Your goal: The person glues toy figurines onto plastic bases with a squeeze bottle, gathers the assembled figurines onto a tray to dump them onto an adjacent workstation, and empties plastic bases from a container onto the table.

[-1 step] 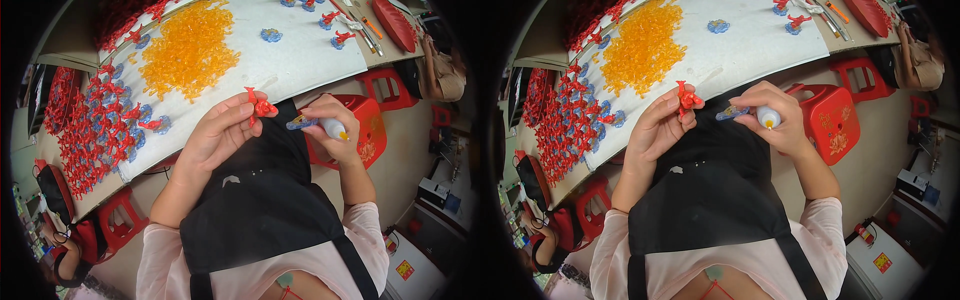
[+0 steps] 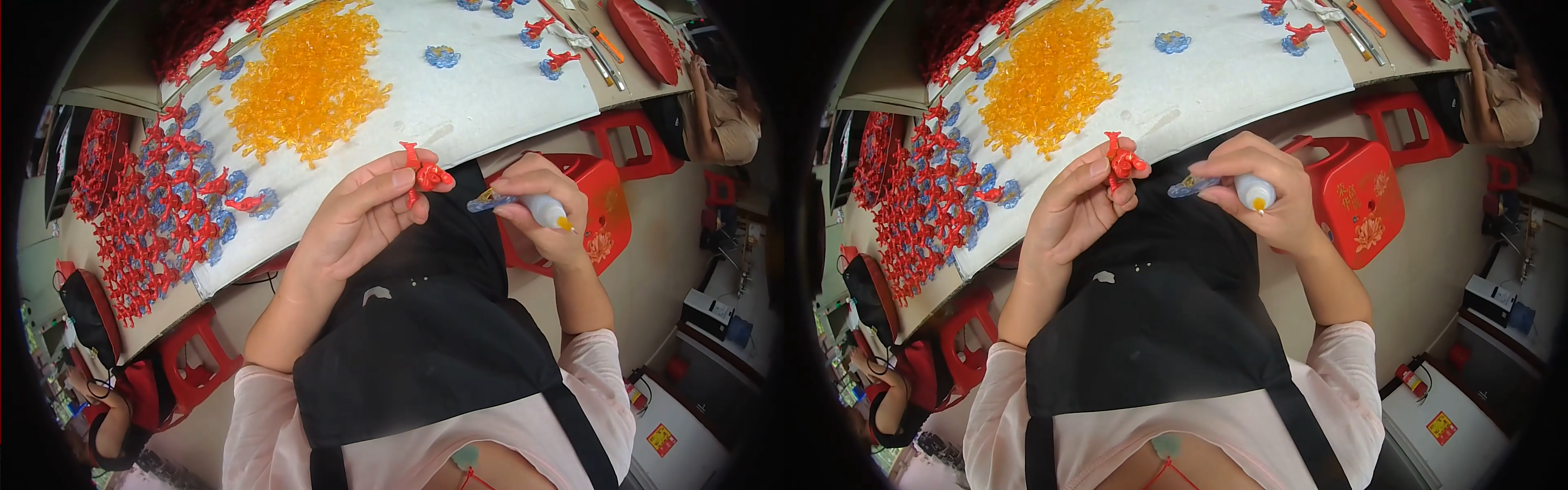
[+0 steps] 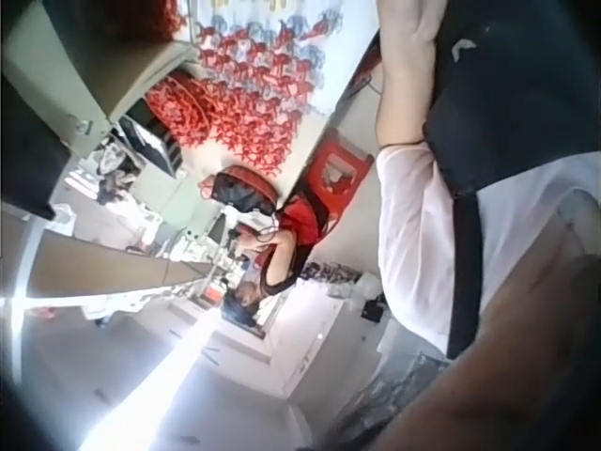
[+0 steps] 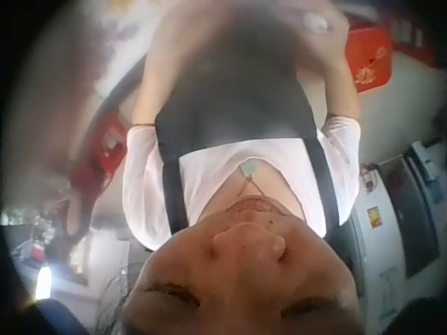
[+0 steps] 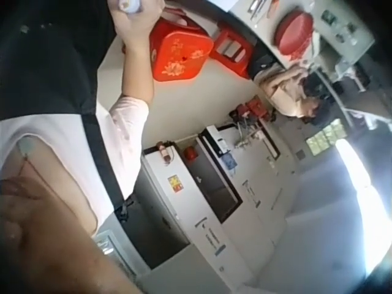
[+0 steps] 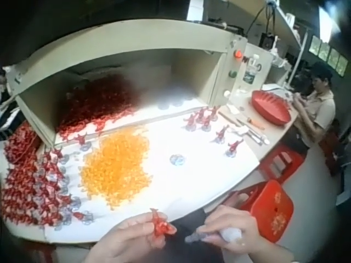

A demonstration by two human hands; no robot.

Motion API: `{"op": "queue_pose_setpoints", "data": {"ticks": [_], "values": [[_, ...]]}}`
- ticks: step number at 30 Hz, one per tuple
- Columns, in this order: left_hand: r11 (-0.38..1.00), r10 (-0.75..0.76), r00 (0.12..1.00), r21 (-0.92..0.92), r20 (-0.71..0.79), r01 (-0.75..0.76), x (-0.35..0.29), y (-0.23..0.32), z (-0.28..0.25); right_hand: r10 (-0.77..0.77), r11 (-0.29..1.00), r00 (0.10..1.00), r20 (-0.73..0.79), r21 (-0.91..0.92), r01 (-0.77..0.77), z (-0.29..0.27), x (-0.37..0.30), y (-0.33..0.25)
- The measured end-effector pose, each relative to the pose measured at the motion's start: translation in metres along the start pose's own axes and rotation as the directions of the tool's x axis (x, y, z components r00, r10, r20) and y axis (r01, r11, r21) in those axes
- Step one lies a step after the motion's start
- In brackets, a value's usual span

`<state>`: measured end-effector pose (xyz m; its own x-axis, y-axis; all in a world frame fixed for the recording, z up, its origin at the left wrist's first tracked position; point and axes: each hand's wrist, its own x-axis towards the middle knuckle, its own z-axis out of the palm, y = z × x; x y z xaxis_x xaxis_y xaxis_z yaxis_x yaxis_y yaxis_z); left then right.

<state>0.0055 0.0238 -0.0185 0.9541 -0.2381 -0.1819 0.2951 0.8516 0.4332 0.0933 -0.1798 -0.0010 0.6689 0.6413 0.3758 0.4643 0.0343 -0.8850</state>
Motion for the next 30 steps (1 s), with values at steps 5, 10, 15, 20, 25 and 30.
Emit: {"op": "queue_pose_setpoints", "data": {"ticks": [5, 10, 15, 20, 25, 30], "values": [[0.998, -0.044, 0.999, -0.048, 0.024, 0.045, 0.001, -0.002, 0.002, -0.005, 0.995, 0.999, 0.046, 0.102, 0.001, 0.0, -0.003, 0.005], [0.991, -0.046, 0.997, 0.12, -0.061, 0.053, 0.0, -0.005, 0.009, 0.034, 0.974, 0.998, 0.053, 0.224, -0.045, 0.006, -0.001, -0.002], [0.984, -0.061, 0.995, 0.164, -0.078, 0.073, -0.002, -0.007, 0.015, -0.106, 0.991, 0.987, 0.122, 0.097, 0.094, -0.002, -0.001, 0.0], [0.969, -0.078, 0.994, 0.228, -0.073, 0.093, -0.003, -0.007, 0.02, -0.174, 0.983, 0.98, 0.092, -0.032, 0.178, -0.001, 0.001, -0.009], [0.959, -0.09, 0.992, 0.263, -0.084, 0.109, -0.003, -0.01, 0.021, -0.267, 0.951, 0.956, 0.117, -0.13, 0.282, -0.001, 0.003, -0.011], [0.954, -0.1, 0.992, 0.277, -0.082, 0.119, -0.004, -0.009, 0.02, -0.294, 0.922, 0.941, 0.167, -0.21, 0.326, -0.002, 0.001, -0.012]]}}
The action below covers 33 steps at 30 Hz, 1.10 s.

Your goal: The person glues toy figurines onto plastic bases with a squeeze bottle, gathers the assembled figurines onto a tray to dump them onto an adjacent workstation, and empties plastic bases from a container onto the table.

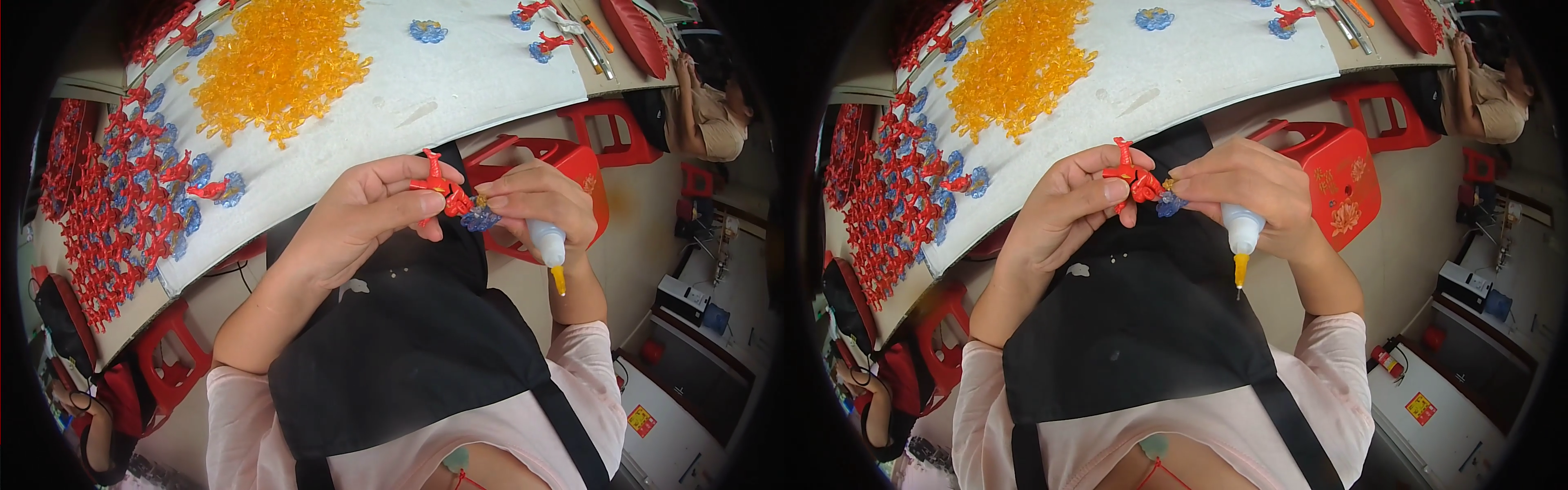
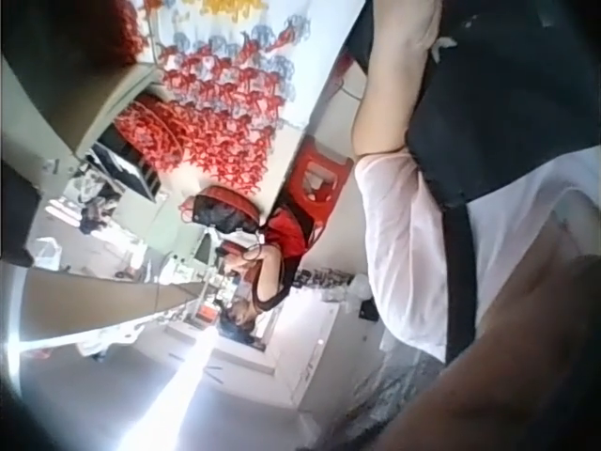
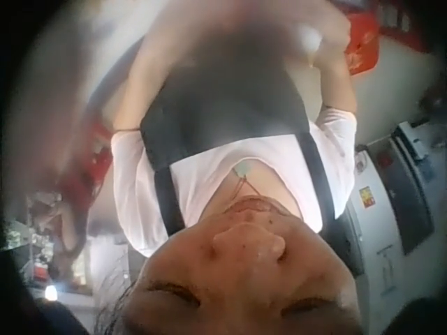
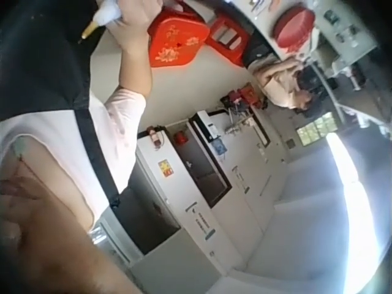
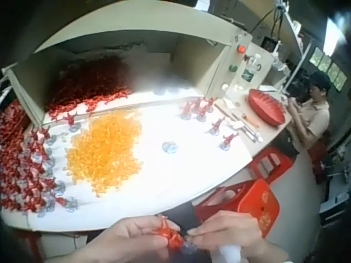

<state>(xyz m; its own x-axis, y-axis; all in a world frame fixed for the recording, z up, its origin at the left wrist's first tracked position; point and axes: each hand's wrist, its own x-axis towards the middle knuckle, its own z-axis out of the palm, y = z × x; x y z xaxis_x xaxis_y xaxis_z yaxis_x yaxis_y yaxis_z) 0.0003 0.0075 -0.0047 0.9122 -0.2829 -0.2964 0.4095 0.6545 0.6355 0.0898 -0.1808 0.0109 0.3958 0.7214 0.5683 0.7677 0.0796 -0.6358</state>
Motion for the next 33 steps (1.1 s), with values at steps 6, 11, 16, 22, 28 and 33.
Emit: {"op": "queue_pose_setpoints", "data": {"ticks": [6, 11, 16, 22, 28, 33], "values": [[0.998, 0.013, 1.0, 0.06, -0.019, -0.012, -0.001, 0.0, 0.002, 0.011, 0.997, 1.0, 0.006, -0.071, -0.01, 0.002, -0.002, -0.003], [0.995, 0.024, 0.999, 0.098, -0.045, -0.02, -0.001, 0.001, 0.002, -0.004, 0.989, 1.0, 0.013, -0.15, 0.006, 0.001, -0.002, -0.006], [0.992, -0.038, 0.997, 0.121, -0.071, 0.046, -0.001, 0.003, 0.001, -0.126, 0.937, 0.985, 0.121, -0.31, 0.158, -0.002, 0.001, -0.009], [0.989, -0.054, 0.994, 0.136, -0.093, 0.066, 0.002, 0.0, 0.001, -0.087, 0.908, 0.973, 0.212, -0.386, 0.165, -0.004, 0.004, -0.012], [0.977, -0.027, 0.996, 0.21, -0.08, 0.044, 0.004, -0.001, 0.0, -0.028, 0.914, 0.957, 0.287, -0.379, 0.141, -0.007, 0.008, -0.017], [0.983, -0.116, 0.991, 0.139, -0.06, 0.123, 0.007, 0.001, -0.001, -0.132, 0.896, 0.951, 0.279, -0.376, 0.235, -0.006, 0.011, -0.017]]}}
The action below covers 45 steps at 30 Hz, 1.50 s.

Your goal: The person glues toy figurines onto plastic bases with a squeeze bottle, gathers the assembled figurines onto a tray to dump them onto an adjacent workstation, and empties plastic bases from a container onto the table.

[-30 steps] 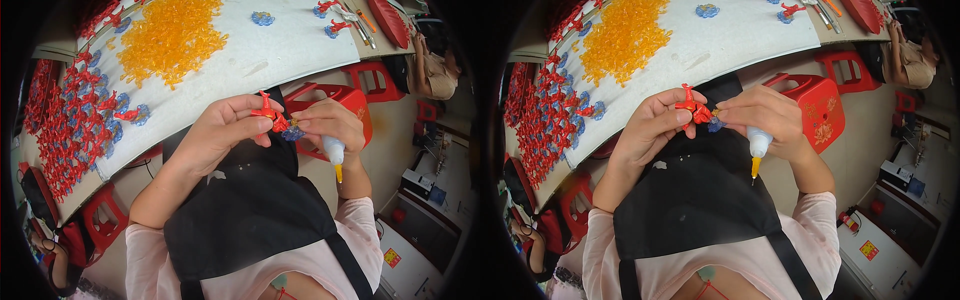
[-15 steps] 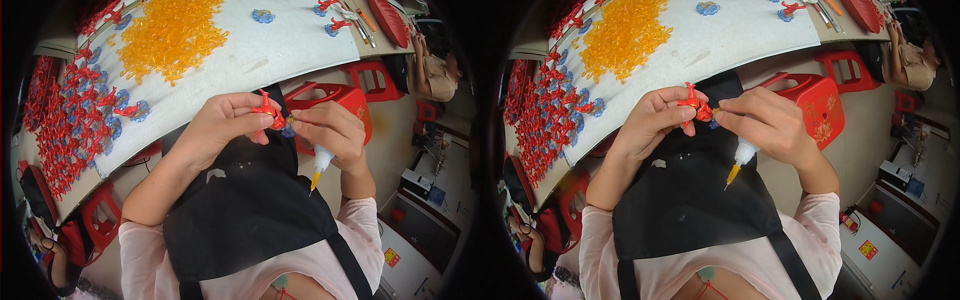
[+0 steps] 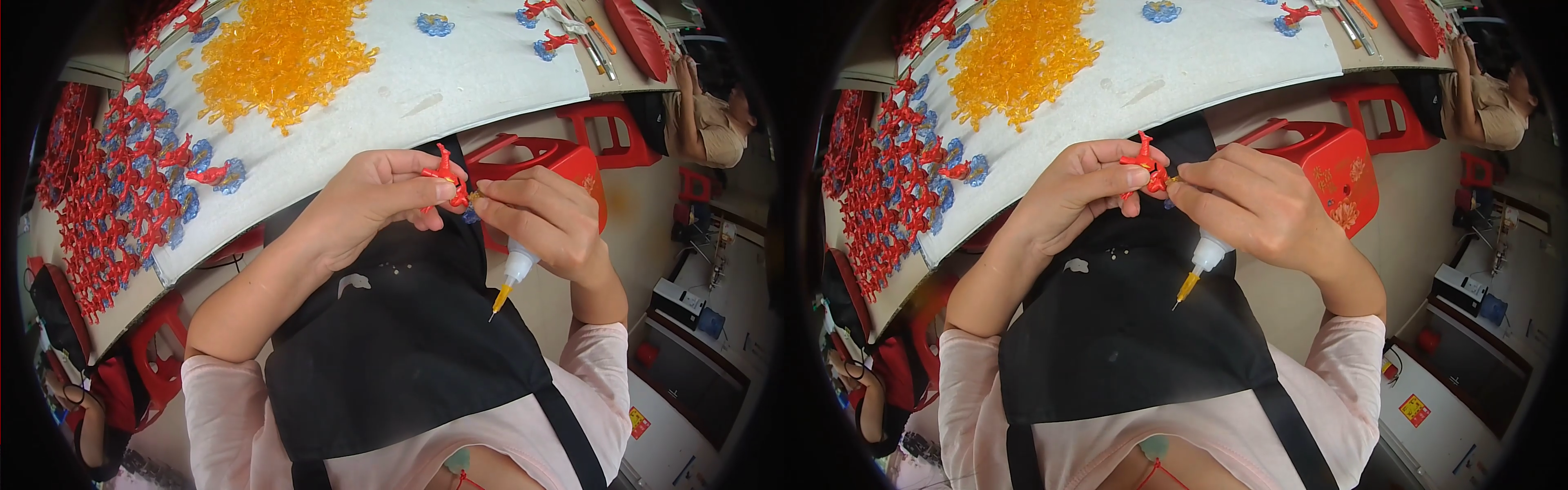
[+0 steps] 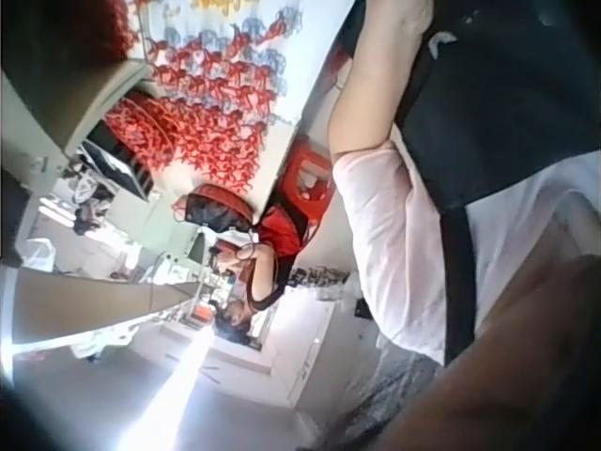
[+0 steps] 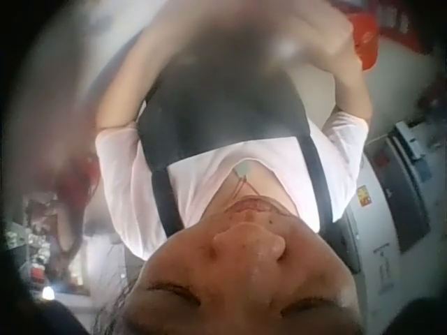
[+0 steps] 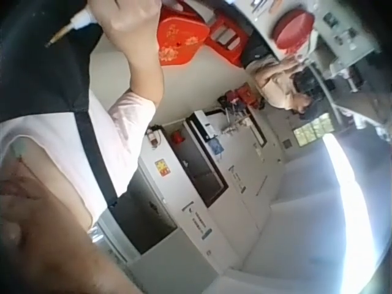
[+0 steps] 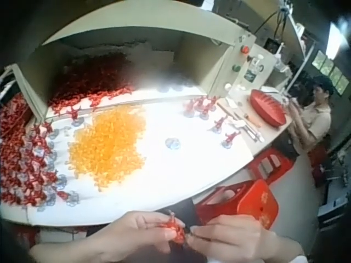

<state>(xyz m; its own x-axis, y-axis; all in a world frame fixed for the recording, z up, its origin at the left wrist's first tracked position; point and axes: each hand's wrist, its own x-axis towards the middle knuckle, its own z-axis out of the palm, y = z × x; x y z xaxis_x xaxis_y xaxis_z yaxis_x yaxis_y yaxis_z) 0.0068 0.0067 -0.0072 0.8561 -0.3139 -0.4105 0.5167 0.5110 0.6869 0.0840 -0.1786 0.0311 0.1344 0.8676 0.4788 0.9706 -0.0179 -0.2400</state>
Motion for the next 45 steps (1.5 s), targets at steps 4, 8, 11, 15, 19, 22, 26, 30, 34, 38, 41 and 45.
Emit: {"op": "queue_pose_setpoints", "data": {"ticks": [4, 8, 11, 15, 19, 22, 26, 30, 34, 38, 41, 45], "values": [[0.999, -0.036, 0.999, 0.003, 0.006, 0.036, 0.002, 0.0, 0.002, -0.063, 0.997, 0.997, 0.033, -0.036, 0.064, -0.001, 0.001, 0.0], [0.999, -0.054, 0.999, 0.007, 0.003, 0.054, 0.006, -0.004, 0.0, -0.067, 0.996, 0.994, 0.085, -0.05, 0.071, 0.0, -0.001, -0.001], [0.993, -0.065, 0.998, 0.097, -0.005, 0.065, 0.008, -0.003, 0.0, -0.081, 0.994, 0.991, 0.103, -0.06, 0.087, 0.003, -0.003, -0.001], [0.988, -0.036, 0.999, 0.149, -0.03, 0.04, 0.009, -0.002, 0.002, -0.07, 0.992, 0.992, 0.107, -0.101, 0.081, 0.002, -0.004, -0.002], [0.987, -0.066, 0.997, 0.146, -0.037, 0.071, 0.012, -0.007, 0.003, -0.055, 0.988, 0.993, 0.106, -0.136, 0.069, 0.005, -0.009, -0.002], [0.984, -0.093, 0.995, 0.147, -0.044, 0.098, 0.013, -0.01, 0.003, -0.061, 0.984, 0.987, 0.146, -0.155, 0.083, 0.004, -0.009, -0.007], [0.983, -0.077, 0.996, 0.164, -0.04, 0.083, 0.014, -0.009, 0.006, -0.06, 0.978, 0.984, 0.17, -0.189, 0.093, 0.002, -0.008, -0.01], [0.98, -0.102, 0.994, 0.167, -0.048, 0.109, 0.016, -0.012, 0.006, -0.036, 0.979, 0.976, 0.213, -0.187, 0.077, 0.002, -0.011, -0.011], [0.984, -0.128, 0.992, 0.124, -0.015, 0.129, 0.015, -0.01, 0.003, -0.037, 0.996, 0.985, 0.167, -0.068, 0.049, 0.001, -0.012, -0.003], [0.993, -0.112, 0.991, 0.039, 0.072, 0.11, 0.014, -0.004, -0.002, 0.113, 0.976, 0.992, 0.063, 0.181, -0.123, 0.003, -0.015, 0.005], [0.994, -0.105, 0.989, 0.008, 0.107, 0.105, 0.011, 0.002, -0.001, 0.265, 0.913, 0.964, -0.03, 0.331, -0.24, 0.005, -0.013, 0.006], [0.996, -0.069, 0.991, 0.057, 0.115, 0.063, 0.006, 0.005, 0.0, 0.313, 0.875, 0.95, -0.003, 0.39, -0.287, 0.007, -0.013, 0.005]]}}
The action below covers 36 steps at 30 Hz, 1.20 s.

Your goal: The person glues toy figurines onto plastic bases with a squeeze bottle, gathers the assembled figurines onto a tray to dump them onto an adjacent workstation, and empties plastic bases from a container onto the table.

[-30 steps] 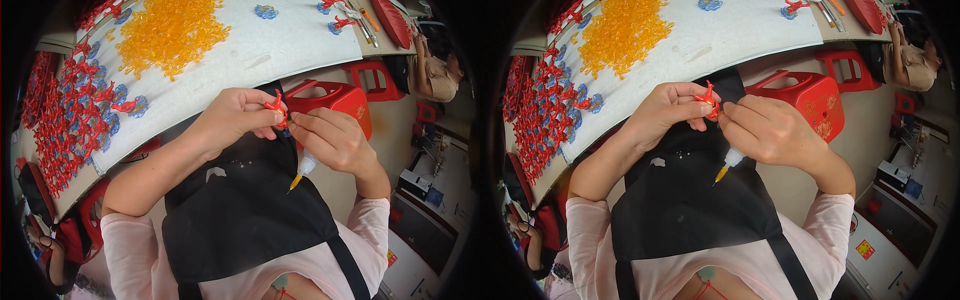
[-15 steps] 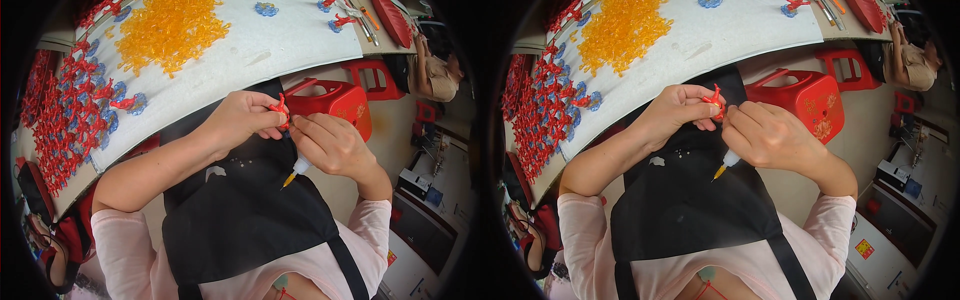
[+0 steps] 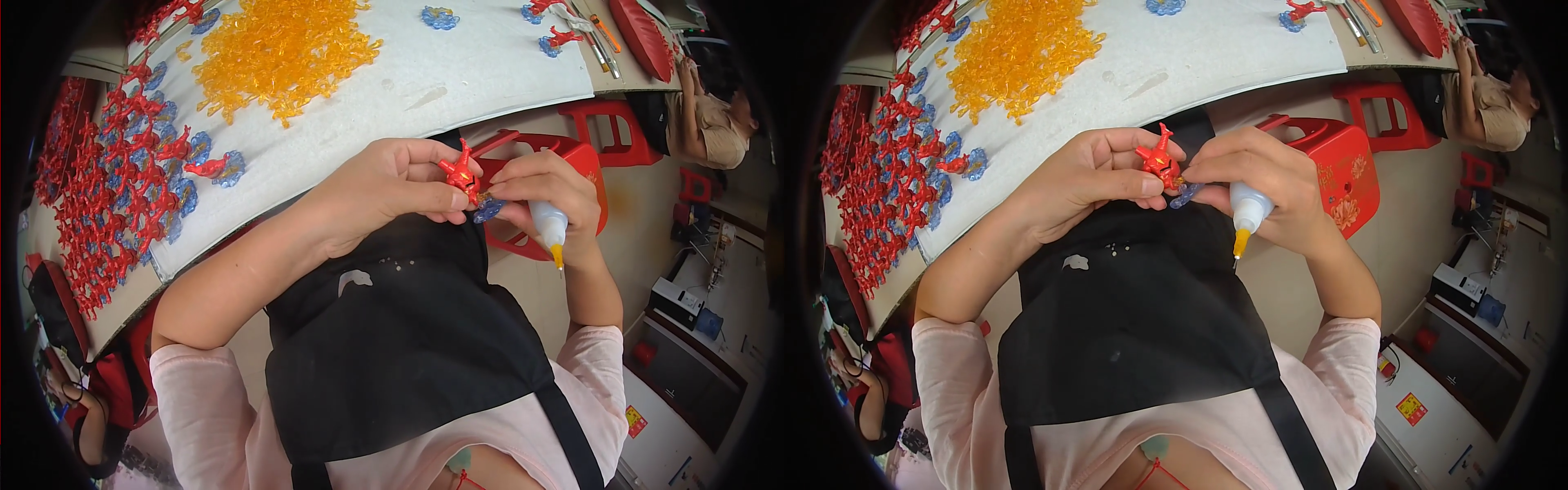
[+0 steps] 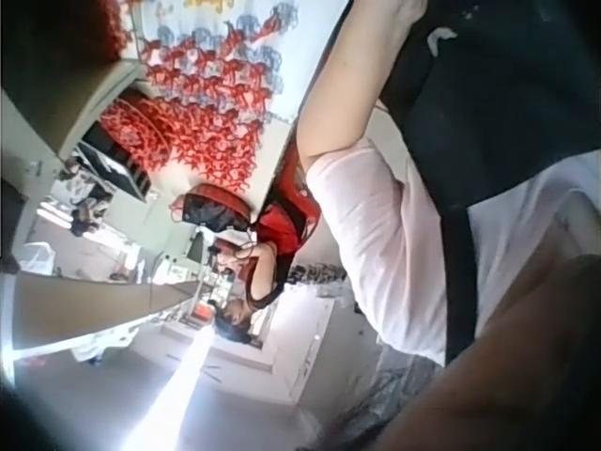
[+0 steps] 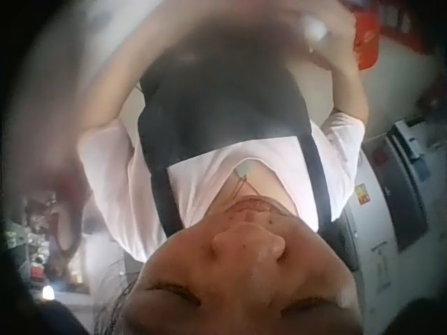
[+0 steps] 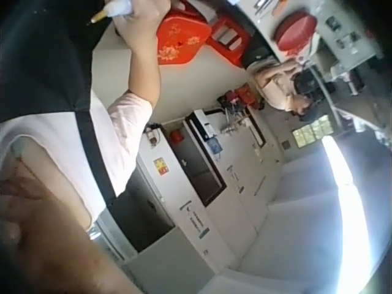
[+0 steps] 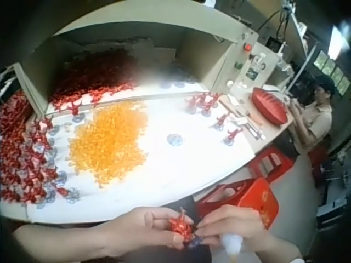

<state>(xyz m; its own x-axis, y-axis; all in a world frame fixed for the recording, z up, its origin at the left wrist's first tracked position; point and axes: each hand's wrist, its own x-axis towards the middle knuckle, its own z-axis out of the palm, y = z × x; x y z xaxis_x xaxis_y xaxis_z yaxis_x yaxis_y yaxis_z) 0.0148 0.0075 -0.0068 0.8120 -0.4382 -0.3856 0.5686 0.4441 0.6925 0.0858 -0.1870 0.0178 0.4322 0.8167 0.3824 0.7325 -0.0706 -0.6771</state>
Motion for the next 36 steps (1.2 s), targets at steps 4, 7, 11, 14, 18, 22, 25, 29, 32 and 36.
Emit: {"op": "queue_pose_setpoints", "data": {"ticks": [4, 7, 11, 14, 18, 22, 25, 29, 32, 36], "values": [[0.998, 0.041, 0.998, 0.054, -0.041, -0.039, -0.0015, 0.0, 0.0047, 0.043, 0.998, 0.999, -0.005, 0.04, -0.043, 0.0019, -0.0007, 0.0005], [0.997, 0.045, 0.996, 0.066, -0.074, -0.041, -0.0005, -0.002, 0.0071, 0.068, 0.996, 0.998, -0.005, 0.065, -0.067, 0.0021, -0.0031, 0.0025], [0.996, 0.038, 0.995, 0.085, -0.091, -0.03, -0.0003, 0.001, 0.0087, 0.094, 0.991, 0.996, -0.006, 0.098, -0.093, 0.0031, -0.0041, 0.0047], [0.991, 0.031, 0.995, 0.134, -0.091, -0.019, 0.0001, 0.0038, 0.0089, 0.102, 0.989, 0.995, 0.017, 0.109, -0.103, 0.0021, -0.0049, 0.0072], [0.984, 0.035, 0.997, 0.178, -0.073, -0.022, -0.0001, 0.0036, 0.0078, 0.096, 0.987, 0.995, 0.036, 0.123, -0.1, 0.0013, -0.004, 0.0081], [0.985, 0.049, 0.996, 0.168, -0.07, -0.037, 0.0008, 0.0023, 0.0079, 0.086, 0.989, 0.996, 0.036, 0.115, -0.09, 0.0018, -0.0039, 0.0089], [0.99, 0.044, 0.995, 0.137, -0.092, -0.031, 0.0025, -0.0007, 0.0073, 0.091, 0.99, 0.995, 0.038, 0.108, -0.095, 0.0026, -0.0032, 0.009], [0.989, 0.036, 0.996, 0.146, -0.081, -0.024, 0.0026, -0.0006, 0.0081, 0.105, 0.99, 0.993, 0.045, 0.087, -0.108, 0.001, -0.0042, 0.0076], [0.989, 0.044, 0.996, 0.143, -0.077, -0.033, 0.0032, -0.0017, 0.008, 0.112, 0.99, 0.992, 0.05, 0.082, -0.116, 0.0018, -0.0052, 0.0082], [0.988, 0.046, 0.996, 0.148, -0.079, -0.034, 0.0042, -0.0016, 0.0072, 0.119, 0.988, 0.992, 0.046, 0.089, -0.123, 0.0026, -0.0049, 0.0091]]}}
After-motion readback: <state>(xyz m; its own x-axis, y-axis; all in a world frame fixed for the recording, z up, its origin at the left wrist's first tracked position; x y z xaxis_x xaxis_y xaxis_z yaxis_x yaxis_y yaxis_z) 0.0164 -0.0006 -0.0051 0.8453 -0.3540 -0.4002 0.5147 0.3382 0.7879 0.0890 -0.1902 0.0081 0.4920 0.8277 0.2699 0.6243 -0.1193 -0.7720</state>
